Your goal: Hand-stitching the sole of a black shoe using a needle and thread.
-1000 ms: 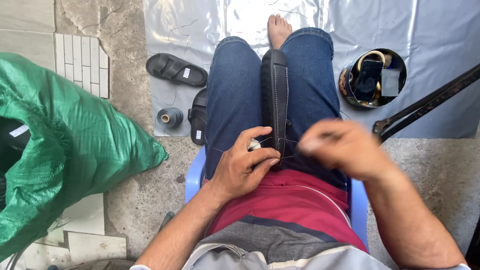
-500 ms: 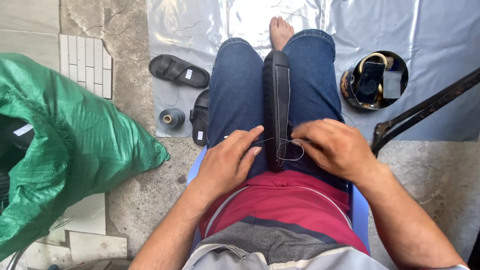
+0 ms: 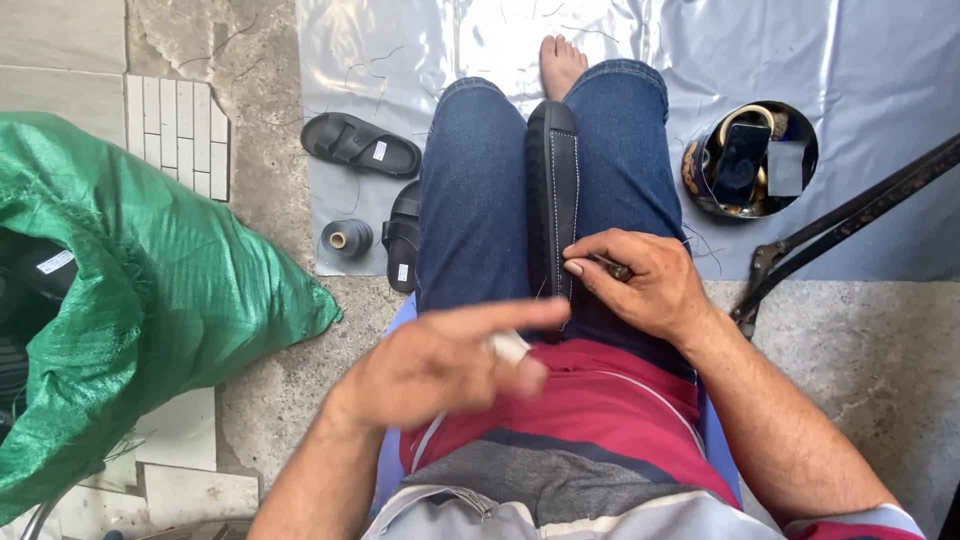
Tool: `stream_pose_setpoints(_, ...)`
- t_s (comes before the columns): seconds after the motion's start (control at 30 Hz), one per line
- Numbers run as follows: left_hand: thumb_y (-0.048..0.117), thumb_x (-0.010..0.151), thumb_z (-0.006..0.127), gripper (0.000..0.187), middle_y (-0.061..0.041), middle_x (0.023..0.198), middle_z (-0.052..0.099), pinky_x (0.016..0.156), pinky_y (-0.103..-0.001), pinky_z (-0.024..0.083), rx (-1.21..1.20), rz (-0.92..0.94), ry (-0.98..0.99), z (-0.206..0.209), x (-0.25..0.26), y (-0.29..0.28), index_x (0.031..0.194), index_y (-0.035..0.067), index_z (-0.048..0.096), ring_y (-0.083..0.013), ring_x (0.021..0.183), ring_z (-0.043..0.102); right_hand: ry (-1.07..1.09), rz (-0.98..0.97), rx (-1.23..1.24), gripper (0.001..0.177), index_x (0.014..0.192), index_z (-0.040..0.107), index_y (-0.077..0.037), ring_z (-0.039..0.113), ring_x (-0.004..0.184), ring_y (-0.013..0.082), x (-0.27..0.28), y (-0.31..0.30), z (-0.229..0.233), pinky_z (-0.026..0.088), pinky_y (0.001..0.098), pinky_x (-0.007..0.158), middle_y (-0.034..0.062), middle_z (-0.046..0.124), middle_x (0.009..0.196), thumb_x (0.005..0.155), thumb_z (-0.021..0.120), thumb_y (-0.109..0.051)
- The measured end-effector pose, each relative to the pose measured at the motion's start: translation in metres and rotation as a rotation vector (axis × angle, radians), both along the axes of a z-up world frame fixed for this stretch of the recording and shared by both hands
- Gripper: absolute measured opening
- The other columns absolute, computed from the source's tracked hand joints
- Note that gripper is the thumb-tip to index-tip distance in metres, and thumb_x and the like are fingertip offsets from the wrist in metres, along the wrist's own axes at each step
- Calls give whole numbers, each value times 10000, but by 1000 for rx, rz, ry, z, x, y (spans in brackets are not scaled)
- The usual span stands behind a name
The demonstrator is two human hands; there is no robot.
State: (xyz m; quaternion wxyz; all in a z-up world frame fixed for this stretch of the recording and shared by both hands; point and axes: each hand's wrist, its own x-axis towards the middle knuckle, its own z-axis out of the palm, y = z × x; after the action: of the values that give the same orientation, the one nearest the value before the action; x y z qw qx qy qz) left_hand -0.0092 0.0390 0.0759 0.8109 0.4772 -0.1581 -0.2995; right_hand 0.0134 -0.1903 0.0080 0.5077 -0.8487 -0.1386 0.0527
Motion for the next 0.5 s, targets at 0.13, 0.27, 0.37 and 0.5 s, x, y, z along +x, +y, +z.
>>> stream_pose_setpoints(0.13, 273, 634, 791, 624, -182, 1216, 563, 869, -452, 478, 610, 162, -376, -43, -2, -14, 1189, 102, 562, -362, 1121, 536, 29, -27, -9, 77, 860, 688, -131, 612, 566, 257, -4, -2, 4, 479, 323, 528, 60, 629, 595, 784, 676, -133)
stream_pose_setpoints(0.27, 336, 756, 684, 488, -39, 853, 669, 548, -349, 515, 873, 223, -470, -77, -5, -20, 1214, 220, 559, -242, 689, 659, 47, -21, -3, 75, 845, 699, -131, 602, 533, 245, -7, -5, 1, 471, 321, 508, 67, 612, 561, 772, 683, -134)
stream_pose_setpoints(0.37, 207, 861, 592, 274, -57, 717, 659, 490, -326, 497, 802, 207, -494, -88, -2, -20, 1132, 173, 614, -237, 624, 651, 42, -25, 14, 71, 835, 702, -111, 597, 516, 243, -9, -5, -4, 462, 314, 489, 78, 607, 556, 768, 681, -115)
stream_pose_setpoints(0.5, 113, 867, 566, 226, -139, 734, 661, 490, -353, 497, 747, 151, -457, -68, 7, -17, 1077, 62, 633, -284, 637, 656, 61, -15, -33, 94, 854, 702, -110, 606, 529, 261, -7, -4, 2, 454, 328, 473, 103, 594, 556, 764, 681, -131)
